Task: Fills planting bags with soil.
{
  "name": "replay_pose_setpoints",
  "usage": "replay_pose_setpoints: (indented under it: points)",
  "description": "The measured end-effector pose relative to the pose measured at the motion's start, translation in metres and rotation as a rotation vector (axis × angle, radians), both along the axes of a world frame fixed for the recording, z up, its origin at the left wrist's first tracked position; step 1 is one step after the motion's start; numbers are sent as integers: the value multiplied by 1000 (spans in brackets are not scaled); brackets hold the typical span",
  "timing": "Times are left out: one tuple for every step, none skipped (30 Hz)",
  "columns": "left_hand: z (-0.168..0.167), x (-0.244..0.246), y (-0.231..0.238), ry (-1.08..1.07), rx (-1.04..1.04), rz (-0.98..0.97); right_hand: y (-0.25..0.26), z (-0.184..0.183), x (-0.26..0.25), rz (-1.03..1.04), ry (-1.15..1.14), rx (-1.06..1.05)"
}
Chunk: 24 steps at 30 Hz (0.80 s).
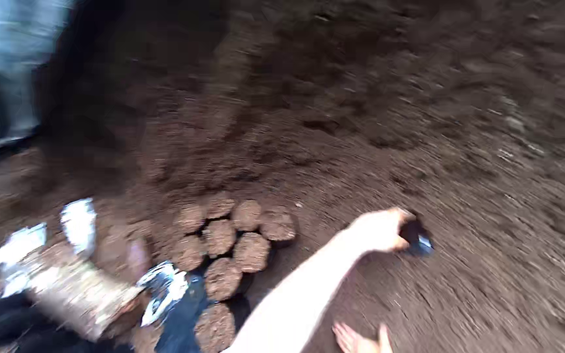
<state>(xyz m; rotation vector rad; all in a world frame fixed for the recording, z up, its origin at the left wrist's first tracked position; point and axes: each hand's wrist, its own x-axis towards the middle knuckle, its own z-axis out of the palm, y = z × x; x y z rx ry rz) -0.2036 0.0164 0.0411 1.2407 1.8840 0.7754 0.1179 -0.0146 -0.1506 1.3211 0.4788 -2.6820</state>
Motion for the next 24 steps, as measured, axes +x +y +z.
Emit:
replay_pose_setpoints:
  points:
    - [-5, -2, 2, 7, -18, -9, 10, -13, -8, -111, -24, -11]
    - [-15, -5, 5, 24, -30, -16, 27, -21, -19, -219, -29, -9]
    - [-25, -8, 7, 28, -47, -23, 45, -21, -31, -340, -57, -10]
    - [-34, -10, 6, 8, -64, -31, 62, -15, -44, -481, -119, -12]
    - [-40, -12, 5, -28, -84, -36, 75, -8, -59, -641, -190, -16]
    - [-45, -14, 4, -73, -102, -29, 86, -4, -72, -796, -218, -18]
    - [-48, -15, 4, -101, -112, -11, 95, -4, -83, -920, -195, -7]
    - [-49, -15, 4, -105, -124, 8, 105, -8, -92, -1017, -140, -5]
    - [-48, -15, 6, -103, -138, 18, 114, -14, -101, -1091, -45, -5]
    - [-47, -15, 6, -104, -150, 20, 123, -21, -110, -1148, 74, 0]
    - [-45, -15, 7, -107, -160, 13, 133, -28, -120, -1186, 188, 22]
    - [-42, -14, 7, -113, -167, 2, 143, -34, -131, -1207, 252, 62]
    - [-39, -14, 8, -113, -169, -3, 150, -36, -142, -1215, 245, 119]
    - [-37, -14, 8, -109, -168, -3, 152, -34, -150, -1200, 169, 193]
    - [-36, -14, 8, -103, -163, 6, 153, -35, -153, -1175, 98, 228]
    - [-35, -13, 7, -96, -160, 26, 153, -35, -153, -1159, 56, 245]
    - [-33, -14, 6, -94, -155, 42, 154, -34, -151, -1167, 39, 238]
    - [-32, -15, 6, -93, -153, 50, 157, -29, -149, -1166, 25, 238]
    - [-30, -16, 7, -94, -153, 57, 162, -19, -147, -1142, 23, 254]
    - [-28, -16, 9, -95, -159, 57, 166, -3, -144, -1120, 49, 258]
    - [-26, -16, 11, -95, -166, 56, 166, 18, -141, -1087, 91, 259]
    - [-25, -16, 13, -90, -166, 52, 166, 39, -140, -1053, 115, 268]
    - [-24, -14, 16, -86, -157, 49, 164, 59, -140, -1029, 155, 268]
    - [-24, -12, 20, -86, -151, 44, 162, 80, -141, -1008, 194, 259]
